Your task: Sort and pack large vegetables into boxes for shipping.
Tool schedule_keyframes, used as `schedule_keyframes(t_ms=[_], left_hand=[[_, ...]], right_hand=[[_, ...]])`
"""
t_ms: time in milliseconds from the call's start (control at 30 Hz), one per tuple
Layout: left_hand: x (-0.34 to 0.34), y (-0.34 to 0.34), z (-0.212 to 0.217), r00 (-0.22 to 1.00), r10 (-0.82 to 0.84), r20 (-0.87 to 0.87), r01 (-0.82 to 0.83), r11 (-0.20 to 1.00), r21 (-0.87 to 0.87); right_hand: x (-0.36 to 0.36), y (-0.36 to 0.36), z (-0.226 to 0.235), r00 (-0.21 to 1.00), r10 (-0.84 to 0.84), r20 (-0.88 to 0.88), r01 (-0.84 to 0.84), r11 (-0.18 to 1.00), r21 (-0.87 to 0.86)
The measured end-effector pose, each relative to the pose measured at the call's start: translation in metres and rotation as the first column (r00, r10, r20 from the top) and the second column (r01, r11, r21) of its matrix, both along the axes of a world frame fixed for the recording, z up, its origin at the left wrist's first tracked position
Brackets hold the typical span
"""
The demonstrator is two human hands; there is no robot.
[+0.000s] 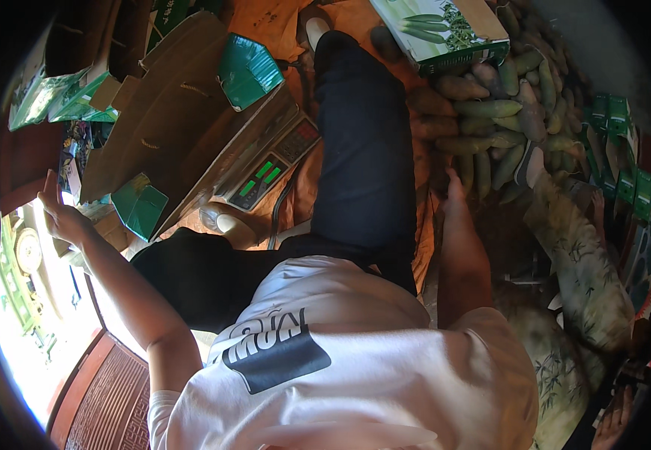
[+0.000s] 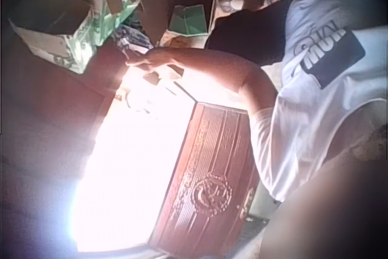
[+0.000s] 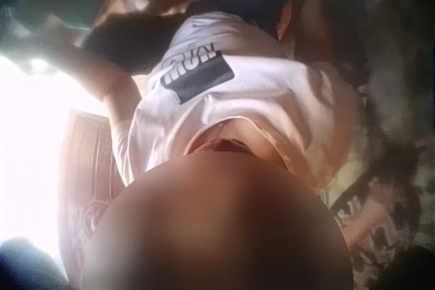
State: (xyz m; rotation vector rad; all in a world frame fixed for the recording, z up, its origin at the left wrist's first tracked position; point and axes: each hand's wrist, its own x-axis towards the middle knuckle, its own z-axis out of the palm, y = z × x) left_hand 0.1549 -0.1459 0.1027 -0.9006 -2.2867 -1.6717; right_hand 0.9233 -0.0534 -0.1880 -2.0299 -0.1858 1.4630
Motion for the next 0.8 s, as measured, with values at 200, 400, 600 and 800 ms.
schedule_keyframes(t_ms=[200,400,600,800], left_hand=[[0.011,-0.003,0.014,1.000,0.005,0.018,-0.005,1.000,0.002],[0.009,-0.007,0.013,0.999,0.001,0.049,-0.003,0.999,0.041],[-0.008,-0.014,0.015,0.988,-0.094,0.119,0.087,0.995,0.055],[-0.005,-0.011,0.008,0.971,-0.198,-0.131,0.168,0.963,-0.208]], right_hand=[[0.002,-0.005,0.037,0.996,-0.064,0.061,0.063,0.998,0.016],[0.002,-0.001,0.079,0.989,-0.073,0.125,0.069,0.997,0.038],[-0.007,0.039,0.133,0.990,-0.115,0.087,0.098,0.978,0.182],[-0.056,0.103,0.249,0.976,0.136,0.169,-0.216,0.682,0.698]])
